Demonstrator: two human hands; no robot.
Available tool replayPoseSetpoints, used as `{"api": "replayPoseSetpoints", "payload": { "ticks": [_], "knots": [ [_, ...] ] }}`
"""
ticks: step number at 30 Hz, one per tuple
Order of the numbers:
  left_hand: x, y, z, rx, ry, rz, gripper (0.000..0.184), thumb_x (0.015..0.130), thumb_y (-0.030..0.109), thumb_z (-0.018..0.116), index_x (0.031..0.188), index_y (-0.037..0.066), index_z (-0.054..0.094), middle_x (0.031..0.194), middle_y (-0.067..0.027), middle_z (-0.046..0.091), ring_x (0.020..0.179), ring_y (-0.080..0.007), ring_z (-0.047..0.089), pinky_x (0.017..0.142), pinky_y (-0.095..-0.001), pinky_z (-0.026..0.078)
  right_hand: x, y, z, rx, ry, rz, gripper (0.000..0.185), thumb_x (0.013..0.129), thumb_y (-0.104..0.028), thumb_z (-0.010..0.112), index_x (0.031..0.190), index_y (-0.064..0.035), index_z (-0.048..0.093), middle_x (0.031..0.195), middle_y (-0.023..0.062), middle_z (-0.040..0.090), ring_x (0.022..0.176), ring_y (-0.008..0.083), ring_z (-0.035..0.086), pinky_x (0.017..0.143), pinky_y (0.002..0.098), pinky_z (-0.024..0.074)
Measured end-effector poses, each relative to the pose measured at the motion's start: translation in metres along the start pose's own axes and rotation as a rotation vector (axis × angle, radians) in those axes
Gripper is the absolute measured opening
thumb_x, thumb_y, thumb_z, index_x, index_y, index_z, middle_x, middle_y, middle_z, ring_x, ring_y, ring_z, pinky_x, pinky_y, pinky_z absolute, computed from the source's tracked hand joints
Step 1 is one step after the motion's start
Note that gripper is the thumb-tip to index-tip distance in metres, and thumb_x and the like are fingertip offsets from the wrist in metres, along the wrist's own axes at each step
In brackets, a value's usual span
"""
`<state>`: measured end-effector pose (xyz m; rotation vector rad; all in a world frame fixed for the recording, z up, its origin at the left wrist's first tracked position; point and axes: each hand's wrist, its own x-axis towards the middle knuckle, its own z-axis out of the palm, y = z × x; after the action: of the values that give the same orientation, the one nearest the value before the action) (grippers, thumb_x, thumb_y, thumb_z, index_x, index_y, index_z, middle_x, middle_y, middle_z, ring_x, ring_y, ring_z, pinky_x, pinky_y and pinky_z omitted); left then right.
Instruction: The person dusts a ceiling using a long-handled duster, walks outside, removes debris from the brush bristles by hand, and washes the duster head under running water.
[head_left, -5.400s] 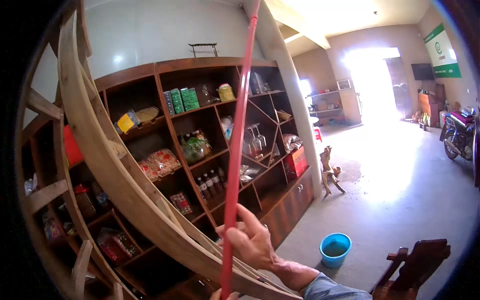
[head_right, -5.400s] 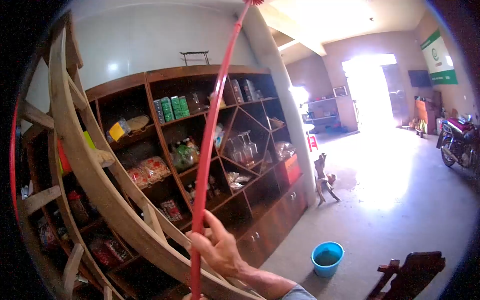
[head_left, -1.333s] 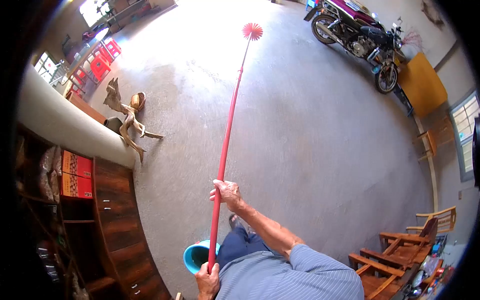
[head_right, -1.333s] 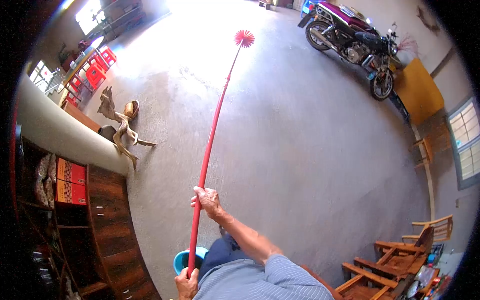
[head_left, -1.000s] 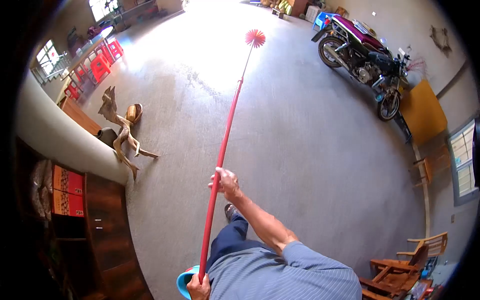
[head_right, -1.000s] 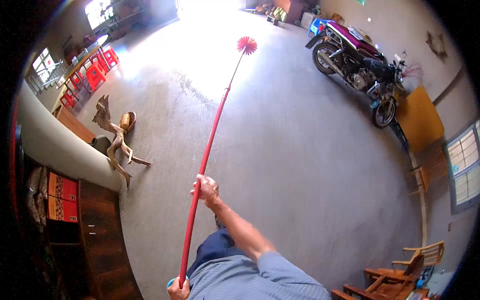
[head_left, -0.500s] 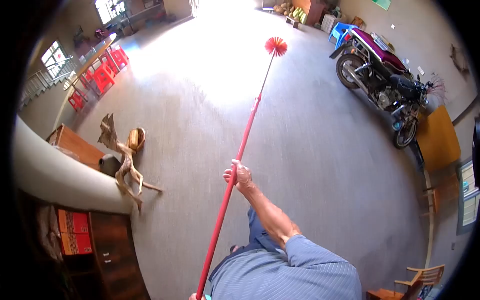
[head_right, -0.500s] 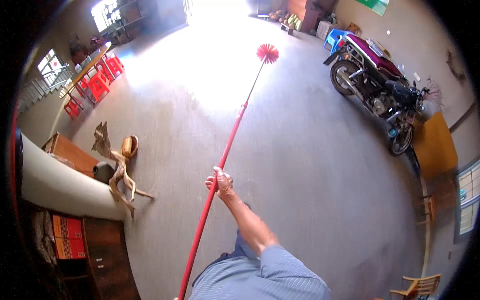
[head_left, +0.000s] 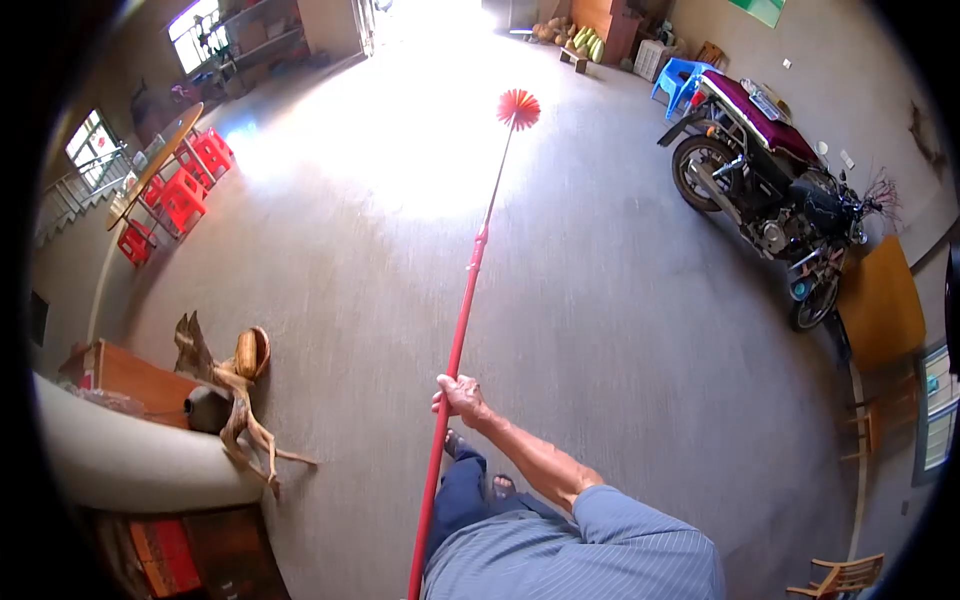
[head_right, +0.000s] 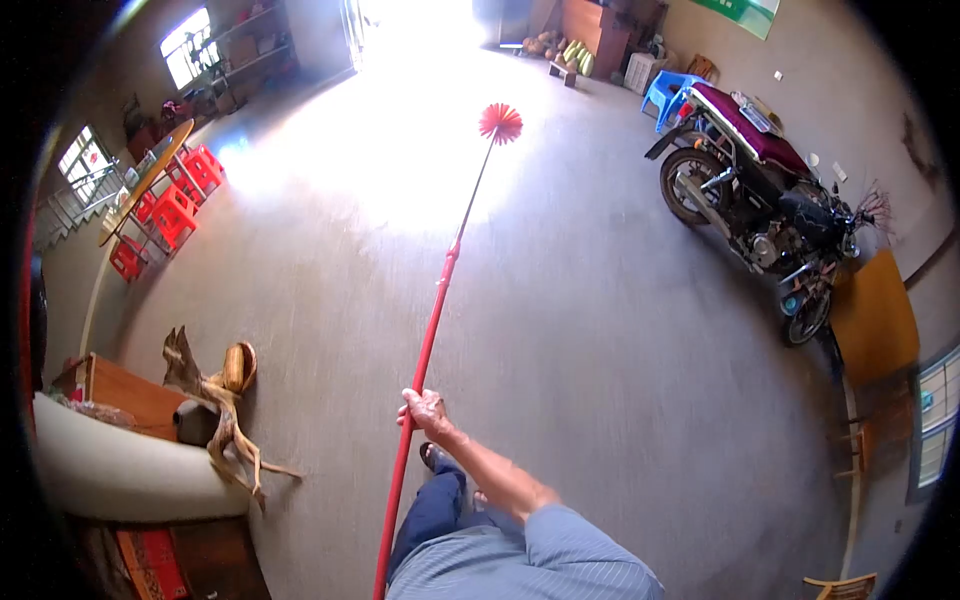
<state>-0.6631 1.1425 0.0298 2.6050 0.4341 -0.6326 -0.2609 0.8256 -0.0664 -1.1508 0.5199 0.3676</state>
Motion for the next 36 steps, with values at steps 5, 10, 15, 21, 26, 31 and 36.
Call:
{"api": "replayPoseSetpoints", "payload": {
  "ticks": [5, 10, 15, 21, 26, 31, 36],
  "knots": [
    [0.149, 0.12, -0.039, -0.092, 0.034, 0.025, 0.026, 0.084, 0.024, 0.066, 0.103, 0.006, 0.062, 0.082, -0.0178, 0.064, 0.07, -0.0338, 0.063, 0.062, -0.0424, 0.05, 0.088, -0.073, 0.013, -0.043, -0.022, -0.002, 0.033, 0.092, -0.03, 0.058, 0.102, 0.0013, 0.053, 0.077, 0.0121, 0.067, 0.061, 0.021, 0.067, 0.054, 0.0336, 0.0569],
    [0.281, 0.246, -0.098, -0.183, 0.073, 0.045, 0.026, 0.084, 0.025, 0.066, 0.102, 0.006, 0.063, 0.08, -0.0175, 0.064, 0.068, -0.0327, 0.062, 0.061, -0.0414, 0.05, 0.192, -0.179, 0.029, -0.008, -0.076, -0.036, 0.032, 0.092, -0.031, 0.059, 0.101, -0.0017, 0.054, 0.079, 0.0114, 0.067, 0.065, 0.0204, 0.068, 0.059, 0.0346, 0.0575],
    [0.385, 0.342, -0.143, -0.219, 0.303, 0.152, 0.026, 0.085, 0.026, 0.066, 0.101, 0.006, 0.063, 0.078, -0.0171, 0.064, 0.066, -0.0316, 0.062, 0.061, -0.0405, 0.05, 0.242, -0.267, 0.058, -0.006, -0.172, -0.058, 0.031, 0.093, -0.032, 0.059, 0.102, -0.0031, 0.054, 0.083, 0.0102, 0.067, 0.072, 0.0199, 0.068, 0.067, 0.0357, 0.058],
    [0.555, 0.454, -0.165, -0.358, 0.084, 0.142, 0.026, 0.082, 0.024, 0.07, 0.079, -0.001, 0.063, 0.06, -0.0087, 0.057, 0.059, -0.012, 0.055, 0.056, -0.0317, 0.045, 0.314, -0.312, 0.055, 0.031, -0.384, -0.052, 0.03, 0.091, -0.032, 0.063, 0.101, -0.0043, 0.059, 0.087, 0.0076, 0.068, 0.079, 0.0194, 0.068, 0.073, 0.037, 0.058],
    [0.65, 0.544, -0.171, -0.384, -0.003, 0.107, 0.027, 0.082, 0.027, 0.068, 0.085, 0.0, 0.066, 0.063, -0.0133, 0.062, 0.062, -0.0231, 0.062, 0.059, -0.0385, 0.048, 0.455, -0.424, 0.005, 0.075, -0.41, -0.007, 0.03, 0.092, -0.035, 0.061, 0.1, -0.007, 0.064, 0.092, 0.0081, 0.069, 0.086, 0.0191, 0.068, 0.077, 0.0367, 0.0566],
    [0.701, 0.609, -0.195, -0.487, -0.057, 0.045, 0.031, 0.084, 0.03, 0.07, 0.1, 0.004, 0.066, 0.074, -0.0148, 0.064, 0.068, -0.0167, 0.058, 0.062, -0.0388, 0.047, 0.608, -0.532, -0.052, 0.184, -0.295, -0.014, 0.05, 0.092, -0.044, 0.057, 0.125, -0.0076, 0.047, 0.103, 0.0101, 0.065, 0.087, 0.0201, 0.066, 0.075, 0.0352, 0.0549],
    [0.747, 0.677, -0.228, -0.445, -0.032, -0.027, 0.028, 0.085, 0.028, 0.068, 0.101, 0.005, 0.068, 0.076, -0.0128, 0.066, 0.07, -0.0152, 0.059, 0.065, -0.0372, 0.048, 0.722, -0.635, -0.074, 0.145, -0.129, -0.041, 0.056, 0.09, -0.046, 0.058, 0.128, -0.0054, 0.045, 0.107, 0.0136, 0.061, 0.087, 0.0225, 0.064, 0.072, 0.0344, 0.0541]
  ]
}}
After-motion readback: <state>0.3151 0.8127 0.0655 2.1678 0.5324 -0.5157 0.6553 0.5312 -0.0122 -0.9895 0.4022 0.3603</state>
